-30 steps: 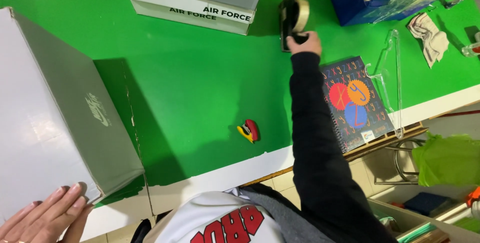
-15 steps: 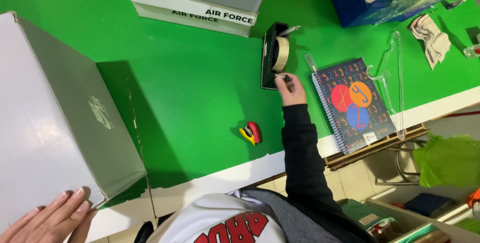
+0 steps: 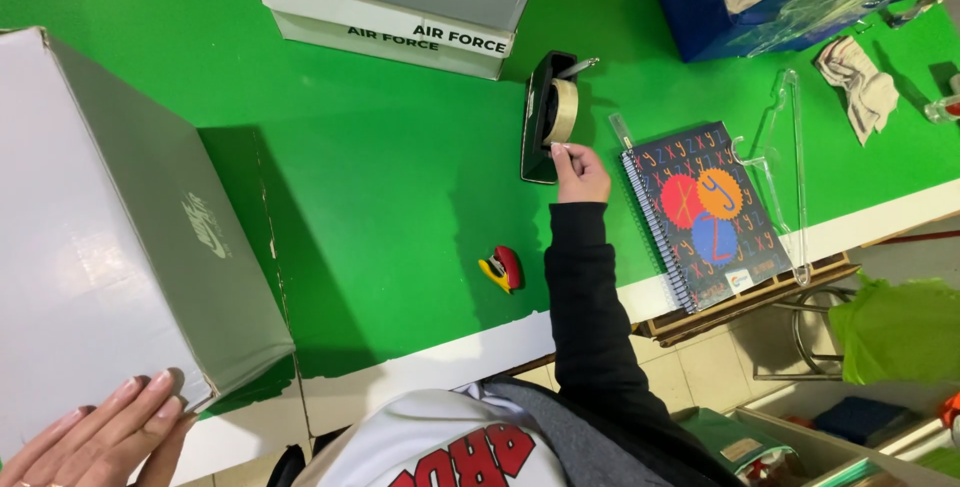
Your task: Assembling and taping cardboard shoeboxes on a workstation.
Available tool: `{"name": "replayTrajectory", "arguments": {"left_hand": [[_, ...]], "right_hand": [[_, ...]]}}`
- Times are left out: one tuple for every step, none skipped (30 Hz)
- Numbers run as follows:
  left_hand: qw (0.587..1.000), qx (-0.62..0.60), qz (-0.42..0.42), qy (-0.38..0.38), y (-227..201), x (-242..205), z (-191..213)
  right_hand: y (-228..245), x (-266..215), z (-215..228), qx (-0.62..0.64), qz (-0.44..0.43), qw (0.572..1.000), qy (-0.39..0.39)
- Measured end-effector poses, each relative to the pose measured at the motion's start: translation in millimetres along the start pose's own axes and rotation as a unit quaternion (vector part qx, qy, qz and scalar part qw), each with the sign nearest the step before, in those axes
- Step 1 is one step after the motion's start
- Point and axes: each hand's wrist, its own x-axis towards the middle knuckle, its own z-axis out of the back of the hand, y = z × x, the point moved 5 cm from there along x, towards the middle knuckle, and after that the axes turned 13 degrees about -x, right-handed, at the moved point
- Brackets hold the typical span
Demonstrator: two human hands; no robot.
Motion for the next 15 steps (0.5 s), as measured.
{"name": "replayTrajectory", "arguments": {"left_hand": [[1.000,0.000,0.001,0.000,4.5,-1.0,-2.2],[1.000,-0.002,-0.010,0.001,8.0,-2.0,-4.9],[1.000,-0.004,-0.020,0.002,11.6,-3.0,-8.0],[1.000,-0.004,-0.019,0.005,11.5,-3.0,-8.4],[1.000,0.000,-0.020,0.001,11.1,-2.9,-8.6],[1.000,0.004,-0.022,-0.001,11.0,-3.4,-8.8],[1.000,0.003,-0.022,0.003,6.8,-1.5,-5.9],[1.000,-0.003,-0.026,-0.008,1.9,1.3,-1.8],[0.999,-0.008,-0.031,-0.020,-2.9,4.1,2.5],[0.999,-0.008,-0.030,-0.018,-3.5,3.4,2.4],[0.999,-0.016,-0.026,-0.013,-3.7,2.7,2.1],[0.999,-0.022,-0.021,-0.008,-3.6,2.3,1.9],[1.000,-0.022,-0.020,-0.007,-3.6,2.0,1.8],[0.999,-0.031,-0.018,-0.015,-3.4,2.1,2.5],[0.999,-0.040,-0.017,-0.024,-3.2,2.3,3.2]], "right_hand": [[10.7,-2.7,1.0,0.000,0.000,1.000,0.001],[18.8,-6.0,2.2,0.039,-0.017,0.999,0.001],[26.7,-9.1,3.0,0.079,-0.034,0.996,0.001],[30.4,-11.9,4.3,0.077,-0.036,0.996,0.002],[32.4,-14.8,3.5,0.132,-0.055,0.990,0.019],[33.2,-19.8,3.5,0.185,-0.076,0.979,0.035],[21.5,-22.5,2.3,0.183,-0.080,0.979,0.035],[12.5,-23.1,-1.1,0.262,-0.074,0.961,0.048],[3.9,-23.9,-4.0,0.340,-0.068,0.936,0.060],[3.1,-26.6,-1.0,0.339,-0.070,0.936,0.061],[2.9,-29.9,-0.7,0.379,-0.081,0.918,0.084],[3.2,-32.9,-1.0,0.420,-0.092,0.897,0.108],[-1.4,-35.6,-1.0,0.419,-0.094,0.897,0.109],[-4.1,-37.8,-2.5,0.447,-0.088,0.882,0.122],[-6.7,-40.0,-4.0,0.475,-0.082,0.866,0.135]]}}
